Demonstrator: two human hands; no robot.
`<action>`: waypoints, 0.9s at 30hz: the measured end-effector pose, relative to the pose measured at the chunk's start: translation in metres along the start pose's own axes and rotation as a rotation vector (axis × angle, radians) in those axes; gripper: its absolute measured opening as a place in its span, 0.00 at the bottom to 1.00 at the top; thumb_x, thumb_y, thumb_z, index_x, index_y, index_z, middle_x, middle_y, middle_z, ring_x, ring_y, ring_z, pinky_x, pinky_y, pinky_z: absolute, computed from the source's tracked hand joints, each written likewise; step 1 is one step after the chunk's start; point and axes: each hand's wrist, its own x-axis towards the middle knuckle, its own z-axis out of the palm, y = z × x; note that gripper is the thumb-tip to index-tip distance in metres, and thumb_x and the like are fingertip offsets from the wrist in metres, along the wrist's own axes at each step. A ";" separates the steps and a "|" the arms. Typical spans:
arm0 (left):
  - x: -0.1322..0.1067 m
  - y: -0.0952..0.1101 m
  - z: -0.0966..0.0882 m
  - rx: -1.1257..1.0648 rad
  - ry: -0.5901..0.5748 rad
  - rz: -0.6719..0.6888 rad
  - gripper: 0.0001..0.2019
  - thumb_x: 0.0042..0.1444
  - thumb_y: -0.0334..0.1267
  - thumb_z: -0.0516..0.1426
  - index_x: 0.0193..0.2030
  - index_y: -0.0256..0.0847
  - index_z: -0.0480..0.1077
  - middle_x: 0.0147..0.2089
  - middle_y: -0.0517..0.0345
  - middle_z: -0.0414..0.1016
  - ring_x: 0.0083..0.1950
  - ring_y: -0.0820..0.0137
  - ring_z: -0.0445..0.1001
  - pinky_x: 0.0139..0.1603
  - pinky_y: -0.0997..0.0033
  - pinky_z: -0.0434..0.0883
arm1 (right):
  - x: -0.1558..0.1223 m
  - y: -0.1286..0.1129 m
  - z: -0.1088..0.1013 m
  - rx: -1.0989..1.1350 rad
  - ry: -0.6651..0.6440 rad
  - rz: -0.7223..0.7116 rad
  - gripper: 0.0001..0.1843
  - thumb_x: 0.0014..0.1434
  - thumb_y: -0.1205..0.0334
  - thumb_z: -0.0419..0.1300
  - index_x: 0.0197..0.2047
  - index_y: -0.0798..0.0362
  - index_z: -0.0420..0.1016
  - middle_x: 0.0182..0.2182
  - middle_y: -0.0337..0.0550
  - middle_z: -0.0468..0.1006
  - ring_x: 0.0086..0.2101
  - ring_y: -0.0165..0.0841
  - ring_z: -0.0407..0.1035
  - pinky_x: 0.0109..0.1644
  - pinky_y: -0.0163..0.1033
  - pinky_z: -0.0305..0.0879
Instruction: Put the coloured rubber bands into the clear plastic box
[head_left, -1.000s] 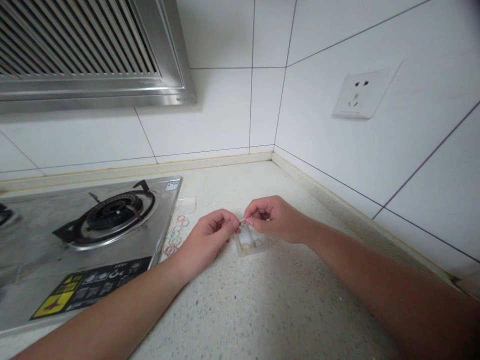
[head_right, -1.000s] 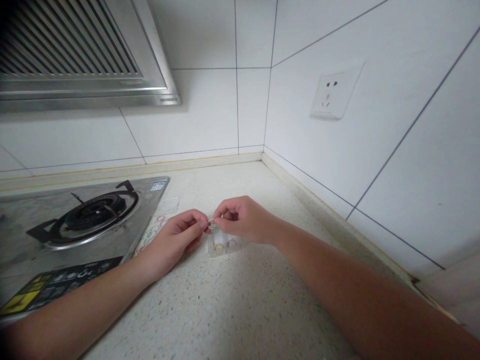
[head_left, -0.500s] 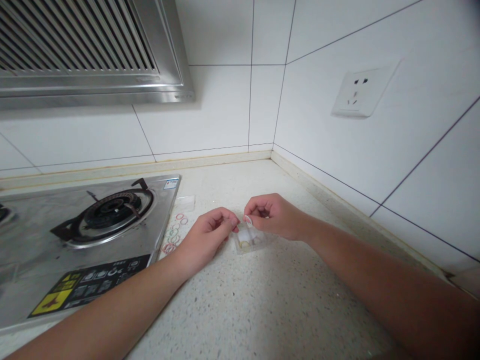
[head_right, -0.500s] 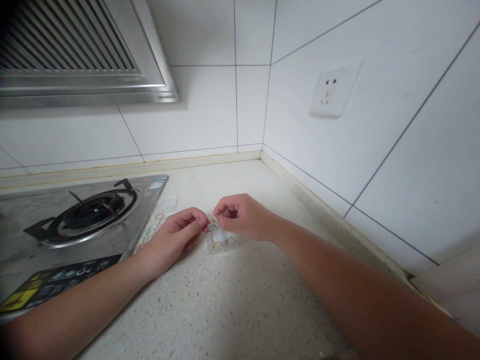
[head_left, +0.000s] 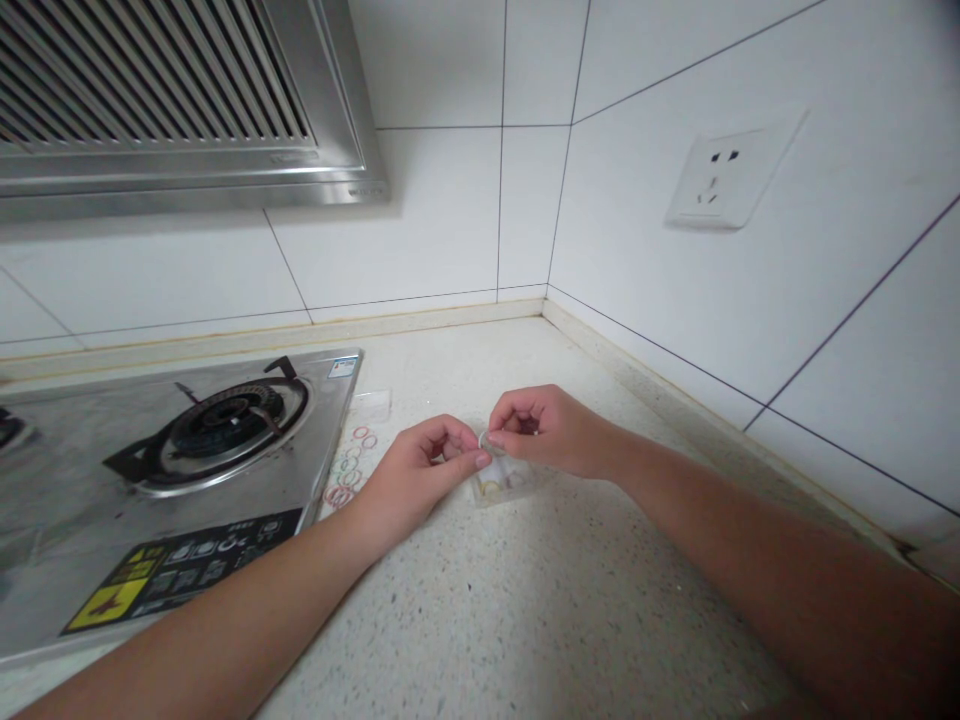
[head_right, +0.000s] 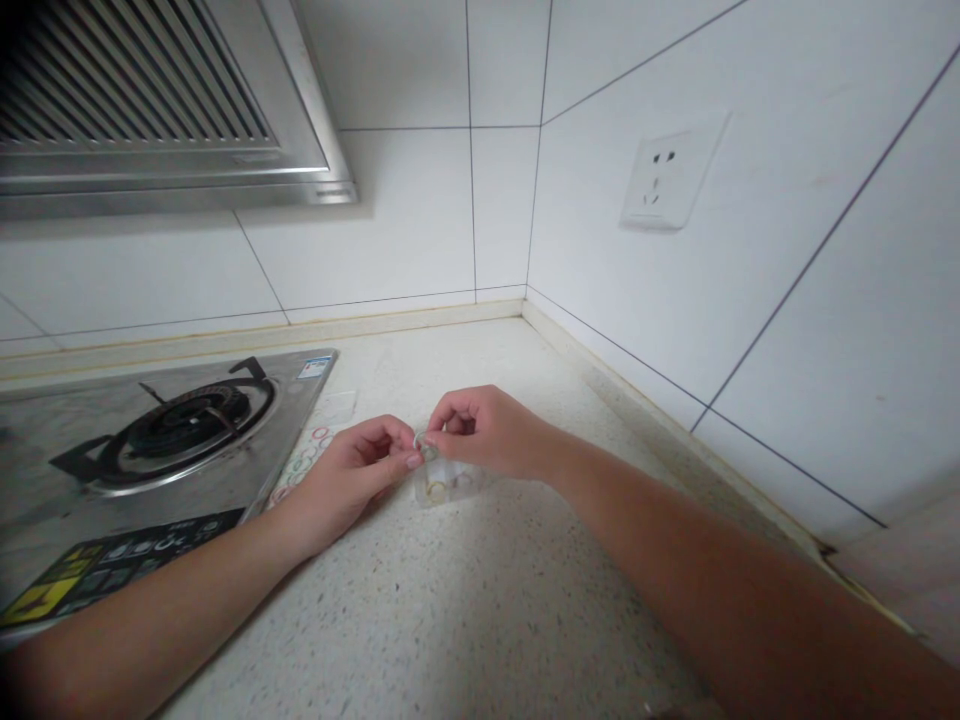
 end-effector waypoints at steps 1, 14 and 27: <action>0.000 -0.001 0.000 -0.007 -0.001 0.006 0.12 0.49 0.40 0.68 0.35 0.37 0.72 0.28 0.63 0.68 0.30 0.76 0.63 0.31 0.76 0.58 | 0.000 0.000 0.000 0.007 -0.002 0.003 0.12 0.58 0.53 0.65 0.34 0.54 0.75 0.21 0.31 0.64 0.23 0.24 0.55 0.27 0.33 0.51; 0.001 0.001 0.001 -0.018 0.064 0.000 0.12 0.51 0.43 0.67 0.32 0.37 0.72 0.24 0.66 0.64 0.24 0.79 0.56 0.25 0.77 0.53 | 0.000 -0.002 0.001 0.046 -0.052 0.011 0.14 0.57 0.51 0.67 0.35 0.54 0.74 0.23 0.33 0.68 0.25 0.25 0.59 0.28 0.33 0.54; 0.000 0.003 0.001 0.000 0.067 -0.046 0.12 0.52 0.44 0.66 0.33 0.38 0.73 0.22 0.68 0.60 0.21 0.80 0.51 0.22 0.76 0.49 | 0.000 -0.001 0.001 0.004 -0.003 -0.025 0.14 0.60 0.51 0.63 0.36 0.54 0.76 0.23 0.32 0.64 0.25 0.25 0.56 0.28 0.34 0.52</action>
